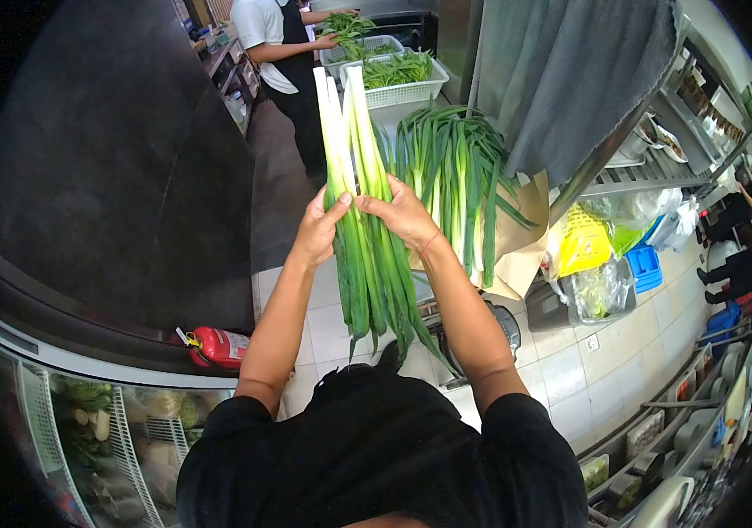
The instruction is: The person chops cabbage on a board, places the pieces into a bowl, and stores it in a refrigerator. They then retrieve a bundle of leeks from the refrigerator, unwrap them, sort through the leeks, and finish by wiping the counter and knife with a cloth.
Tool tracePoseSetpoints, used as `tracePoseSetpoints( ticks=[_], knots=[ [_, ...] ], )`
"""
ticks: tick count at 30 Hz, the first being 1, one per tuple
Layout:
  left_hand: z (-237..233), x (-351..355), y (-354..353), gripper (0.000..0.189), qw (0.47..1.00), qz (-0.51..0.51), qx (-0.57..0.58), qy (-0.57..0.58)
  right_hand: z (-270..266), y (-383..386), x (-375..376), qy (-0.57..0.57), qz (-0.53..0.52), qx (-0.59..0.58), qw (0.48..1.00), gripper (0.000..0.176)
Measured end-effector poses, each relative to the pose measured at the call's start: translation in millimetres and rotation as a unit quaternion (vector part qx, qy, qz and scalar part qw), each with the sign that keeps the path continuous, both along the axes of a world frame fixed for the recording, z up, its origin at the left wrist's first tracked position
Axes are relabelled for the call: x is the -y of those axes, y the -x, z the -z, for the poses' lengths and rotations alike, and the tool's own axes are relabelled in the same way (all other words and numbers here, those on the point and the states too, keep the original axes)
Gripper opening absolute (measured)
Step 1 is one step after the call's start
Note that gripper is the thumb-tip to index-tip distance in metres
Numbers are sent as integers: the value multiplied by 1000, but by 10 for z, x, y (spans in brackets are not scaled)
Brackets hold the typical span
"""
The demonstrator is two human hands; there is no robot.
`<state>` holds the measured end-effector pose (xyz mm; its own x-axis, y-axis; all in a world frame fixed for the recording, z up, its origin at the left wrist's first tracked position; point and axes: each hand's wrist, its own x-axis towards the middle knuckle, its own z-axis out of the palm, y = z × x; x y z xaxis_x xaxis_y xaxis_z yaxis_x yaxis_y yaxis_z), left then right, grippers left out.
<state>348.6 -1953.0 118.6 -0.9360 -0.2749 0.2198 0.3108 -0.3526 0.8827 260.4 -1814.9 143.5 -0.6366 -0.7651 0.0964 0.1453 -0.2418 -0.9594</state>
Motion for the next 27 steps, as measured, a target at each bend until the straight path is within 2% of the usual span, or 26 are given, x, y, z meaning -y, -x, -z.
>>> tracePoseSetpoints(
  ticks=[4, 8, 10, 12, 17, 21, 23, 24, 26, 27],
  knots=[
    [-5, 30, -45, 37, 1000, 24, 7, -3, -61, -68, 16, -16, 30, -43, 998, 40],
    [-7, 59, -80, 35, 998, 55, 1, -37, 45, -16, 58, 8, 65, -28, 997, 38],
    [-22, 42, -92, 36, 998, 46, -2, -44, 42, -9, 55, 37, 71, 16, 997, 37],
    [-19, 35, -85, 36, 998, 37, -4, -53, 117, 22, 88, 36, 81, 0, 996, 35],
    [21, 41, -3, 38, 998, -11, 24, 51, 117, -26, 110, 46, 100, -25, 994, 37],
    [21, 32, -27, 41, 995, -1, 38, 93, 153, -3, 135, 49, 105, -31, 993, 38],
    [-18, 41, -52, 45, 985, 11, 39, 170, 186, 19, 134, 41, 118, -44, 991, 36],
    [-14, 46, -56, 45, 985, 14, 41, 170, 181, 8, 131, 40, 121, -42, 991, 36],
    [-7, 63, -48, 51, 951, -12, 23, 307, 156, -21, 147, 45, 131, -35, 990, 35],
    [0, 59, -3, 51, 952, -1, 18, 307, 206, -11, 178, 42, 148, -60, 986, 33]
  ],
)
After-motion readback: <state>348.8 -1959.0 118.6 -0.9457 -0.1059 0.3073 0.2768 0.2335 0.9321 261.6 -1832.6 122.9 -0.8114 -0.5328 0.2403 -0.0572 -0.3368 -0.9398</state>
